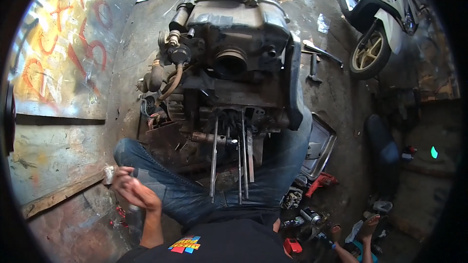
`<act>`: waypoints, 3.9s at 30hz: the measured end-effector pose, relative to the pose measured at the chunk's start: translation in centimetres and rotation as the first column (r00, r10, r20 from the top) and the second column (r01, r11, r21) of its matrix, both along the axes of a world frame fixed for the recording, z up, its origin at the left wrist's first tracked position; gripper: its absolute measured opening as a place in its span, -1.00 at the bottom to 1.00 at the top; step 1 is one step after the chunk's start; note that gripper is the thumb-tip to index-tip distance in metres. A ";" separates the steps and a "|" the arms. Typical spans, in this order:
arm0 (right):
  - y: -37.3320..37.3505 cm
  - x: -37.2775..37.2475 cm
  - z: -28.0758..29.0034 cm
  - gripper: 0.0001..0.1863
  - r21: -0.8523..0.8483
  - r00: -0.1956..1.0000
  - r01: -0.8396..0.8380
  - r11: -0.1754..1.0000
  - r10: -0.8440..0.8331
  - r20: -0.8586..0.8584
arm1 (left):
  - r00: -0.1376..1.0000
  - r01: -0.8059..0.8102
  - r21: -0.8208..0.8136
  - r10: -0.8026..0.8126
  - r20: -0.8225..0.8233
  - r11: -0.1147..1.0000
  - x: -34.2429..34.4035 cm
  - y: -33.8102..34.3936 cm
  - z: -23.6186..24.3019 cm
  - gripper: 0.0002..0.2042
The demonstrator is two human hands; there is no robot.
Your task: The recorder is disassembling and repairing components of a motorcycle engine using manual tools.
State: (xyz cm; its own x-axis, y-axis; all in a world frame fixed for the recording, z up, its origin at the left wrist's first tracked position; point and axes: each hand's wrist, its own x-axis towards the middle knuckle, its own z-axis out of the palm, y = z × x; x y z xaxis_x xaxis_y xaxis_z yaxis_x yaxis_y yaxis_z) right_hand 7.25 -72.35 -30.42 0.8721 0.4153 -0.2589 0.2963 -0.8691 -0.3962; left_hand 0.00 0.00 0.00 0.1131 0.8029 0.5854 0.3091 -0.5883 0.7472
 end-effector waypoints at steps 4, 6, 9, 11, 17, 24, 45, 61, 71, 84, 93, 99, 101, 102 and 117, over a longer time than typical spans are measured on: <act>16.9 2.5 10.7 -0.67 0.035 0.656 0.639 0.769 -0.520 -0.548 | 0.677 0.705 -0.030 -0.658 0.330 0.709 4.0 -7.1 -0.2 -0.89; 22.6 6.8 22.8 -0.74 0.094 0.713 0.638 0.765 -0.540 -0.448 | 0.391 0.920 -0.146 -0.842 0.373 0.363 4.7 -9.3 -0.2 -0.90; 25.9 10.7 30.4 -0.74 0.159 0.799 0.579 0.800 -0.518 -0.305 | 0.015 0.899 -0.417 -0.939 0.342 -0.138 8.1 -12.4 1.5 -0.78; 26.9 12.7 33.8 -0.74 0.112 0.711 0.678 0.726 -0.610 -0.349 | -0.020 0.881 -0.456 -0.974 0.226 -0.124 10.6 -15.7 1.8 -0.68; 28.2 13.6 36.2 -0.82 -0.092 0.265 0.886 0.454 -0.660 -0.703 | -0.414 0.741 -0.591 -0.910 -0.028 -0.319 16.8 -25.2 0.2 -0.47; 27.1 15.5 39.1 -0.85 -0.194 -0.078 0.972 0.135 -0.590 -0.803 | -0.427 0.684 -0.336 -0.729 0.535 -0.648 18.6 -30.9 -4.1 -0.53; 49.5 15.6 36.6 -0.68 0.549 0.775 0.281 0.787 0.152 -0.614 | 0.588 0.807 -0.549 -0.390 0.709 0.219 1.9 -6.5 7.0 -0.64; 55.5 15.9 35.3 -0.80 0.644 0.912 -0.358 0.676 0.402 0.086 | 0.827 0.499 -0.861 0.242 0.508 0.101 -0.5 1.0 6.7 -0.53; 55.9 15.9 37.8 -0.78 0.598 0.920 -0.238 0.765 0.375 -0.115 | 0.907 0.414 -0.910 0.089 0.413 0.007 1.5 4.9 7.9 -0.55; 55.8 15.7 38.1 -0.71 0.642 0.911 -0.238 0.729 0.396 -0.113 | 0.938 0.346 -0.938 -0.029 0.347 -0.027 1.5 7.4 9.9 -0.57; 55.9 15.5 38.1 -0.69 0.627 0.913 -0.251 0.737 0.395 -0.099 | 0.916 0.307 -0.931 -0.204 0.345 -0.196 2.8 9.8 10.9 -0.57; 56.0 15.4 38.0 -0.77 0.596 0.922 -0.250 0.763 0.375 -0.092 | 0.883 0.166 -0.950 -0.389 0.262 -0.264 4.9 11.9 12.2 -0.60; 55.9 15.4 37.8 -0.80 0.590 0.922 -0.265 0.763 0.379 -0.077 | 0.899 0.050 -0.997 -0.431 0.073 -0.064 5.2 11.6 11.3 -0.62; 55.8 15.5 37.8 -0.83 0.584 0.921 -0.279 0.762 0.385 -0.062 | 0.894 0.057 -0.998 -0.445 0.052 -0.003 5.0 11.6 10.7 -0.62; 55.8 15.5 37.5 -0.35 0.579 0.883 -0.148 0.802 0.371 -0.287 | 0.727 -0.164 -0.600 -0.315 -0.610 0.783 5.6 11.6 7.1 -0.49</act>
State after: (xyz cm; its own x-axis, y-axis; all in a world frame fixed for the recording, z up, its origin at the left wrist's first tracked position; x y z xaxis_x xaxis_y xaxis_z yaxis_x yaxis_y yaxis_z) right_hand 22.75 -16.58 7.12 0.5935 0.7776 -0.2075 0.2144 -0.4013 -0.8905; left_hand 5.57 11.60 7.08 0.3412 0.9069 -0.2472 0.8192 -0.1579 0.5514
